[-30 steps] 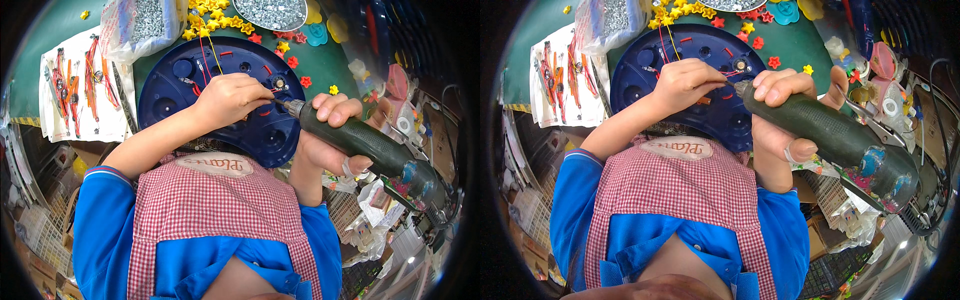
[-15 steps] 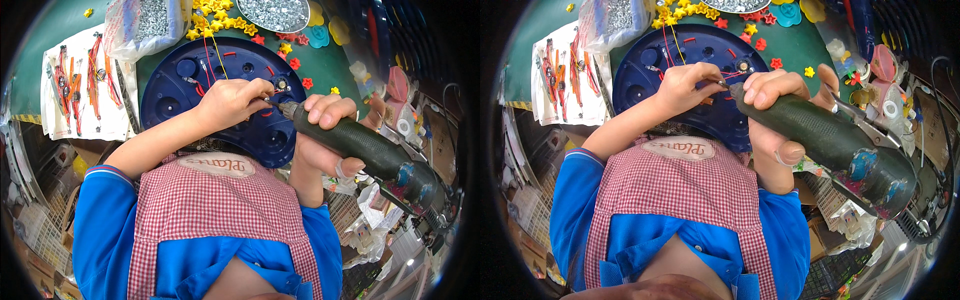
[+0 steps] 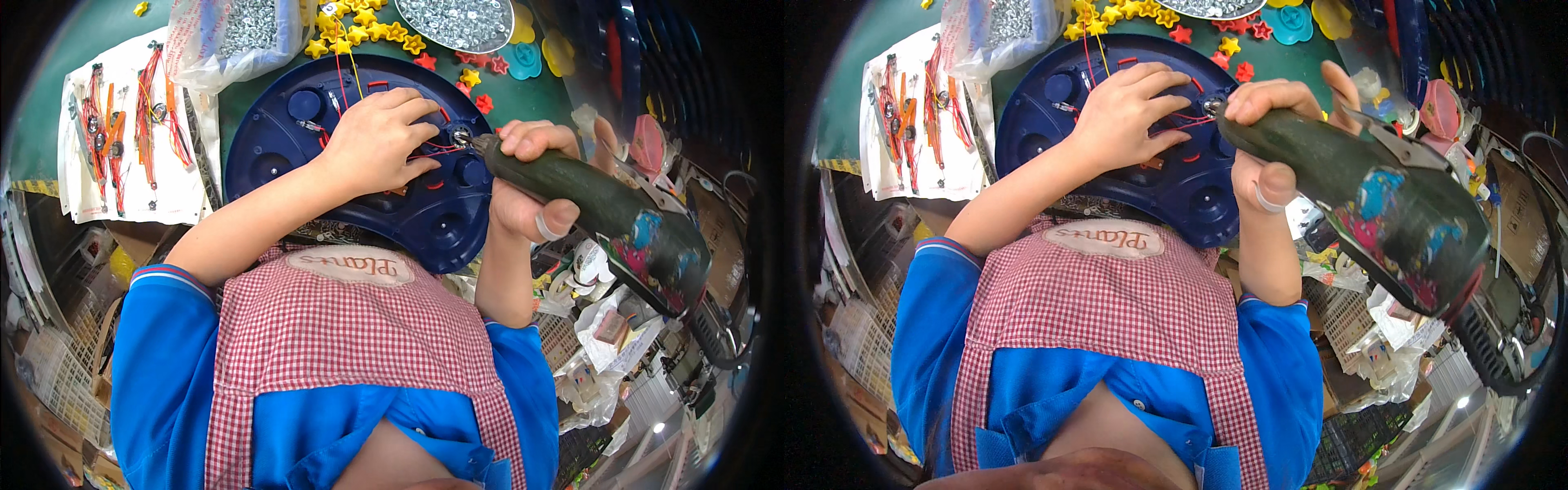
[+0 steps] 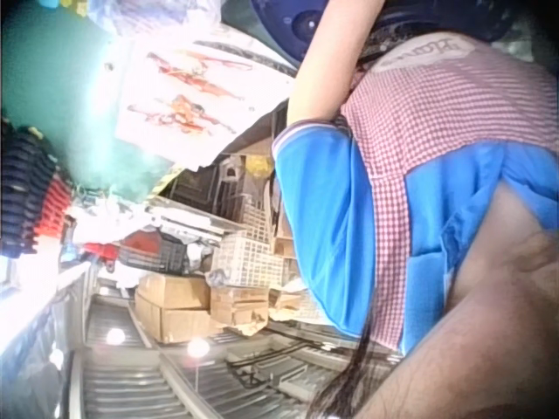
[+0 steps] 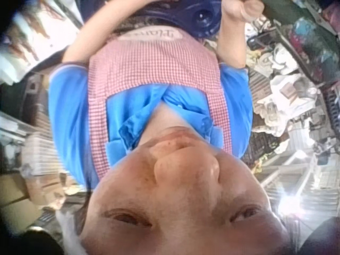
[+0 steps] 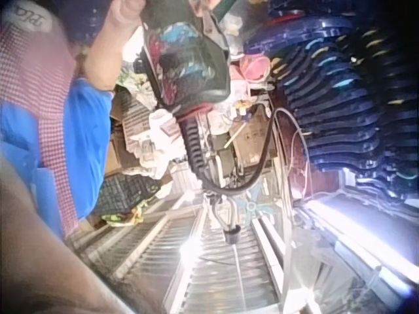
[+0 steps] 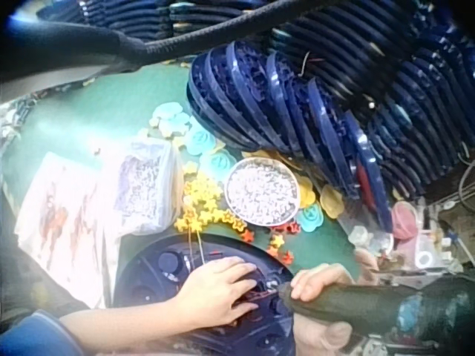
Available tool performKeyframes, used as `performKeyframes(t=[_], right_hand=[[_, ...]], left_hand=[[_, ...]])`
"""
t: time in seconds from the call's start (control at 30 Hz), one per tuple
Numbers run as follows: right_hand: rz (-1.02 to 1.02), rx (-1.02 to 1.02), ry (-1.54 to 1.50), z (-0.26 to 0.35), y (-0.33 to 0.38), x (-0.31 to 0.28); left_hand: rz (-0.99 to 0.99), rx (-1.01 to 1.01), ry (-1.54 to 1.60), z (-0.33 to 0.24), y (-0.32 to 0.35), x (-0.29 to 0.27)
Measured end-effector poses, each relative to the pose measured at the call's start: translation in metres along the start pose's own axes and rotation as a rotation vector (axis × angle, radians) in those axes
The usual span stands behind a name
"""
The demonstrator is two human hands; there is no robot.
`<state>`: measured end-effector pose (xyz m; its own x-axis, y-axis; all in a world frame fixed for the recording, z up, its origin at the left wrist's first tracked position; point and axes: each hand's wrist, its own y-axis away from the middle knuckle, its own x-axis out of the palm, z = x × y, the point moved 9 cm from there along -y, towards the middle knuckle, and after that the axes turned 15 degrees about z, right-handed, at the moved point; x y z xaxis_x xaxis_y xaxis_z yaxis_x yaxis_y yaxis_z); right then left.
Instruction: The person assembles blue plastic toy parts by hand, attaching small colored plastic pieces and wires to the interior of the shells. They use a hot glue gun to secure components and a power drill to fasten parts. Finished units are stacked on the table.
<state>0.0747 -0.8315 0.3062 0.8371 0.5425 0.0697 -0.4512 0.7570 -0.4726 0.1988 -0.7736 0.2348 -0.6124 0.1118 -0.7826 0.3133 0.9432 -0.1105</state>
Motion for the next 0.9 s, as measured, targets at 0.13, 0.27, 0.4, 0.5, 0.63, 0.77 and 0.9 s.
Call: performKeyframes(t=[0.13,0.27,0.4,0.5,0.63,0.77,0.9], right_hand=[[0.002,0.000,-0.017,-0.011,0.001,0.001],[-0.001,0.037,-0.016,-0.021,0.001,0.005],[0.139,-0.032,-0.123,-0.025,-0.001,0.011],[0.070,0.092,-0.182,-0.025,-0.010,-0.003],[-0.281,-0.120,0.030,0.031,0.033,-0.082],[-0.513,0.108,0.317,0.023,0.066,-0.120],[-0.699,0.062,1.162,0.082,0.080,-0.085]], left_hand=[[-0.007,0.011,0.019,0.002,0.001,0.002],[-0.037,0.013,0.017,0.002,0.003,0.003],[-0.053,0.021,0.010,0.002,0.002,0.002],[0.021,-0.015,0.015,0.001,0.008,0.003],[0.115,0.029,-0.154,0.012,0.038,-0.042],[0.211,0.041,-0.372,0.010,0.048,-0.044],[0.293,-0.045,-0.417,0.011,0.057,-0.045]])
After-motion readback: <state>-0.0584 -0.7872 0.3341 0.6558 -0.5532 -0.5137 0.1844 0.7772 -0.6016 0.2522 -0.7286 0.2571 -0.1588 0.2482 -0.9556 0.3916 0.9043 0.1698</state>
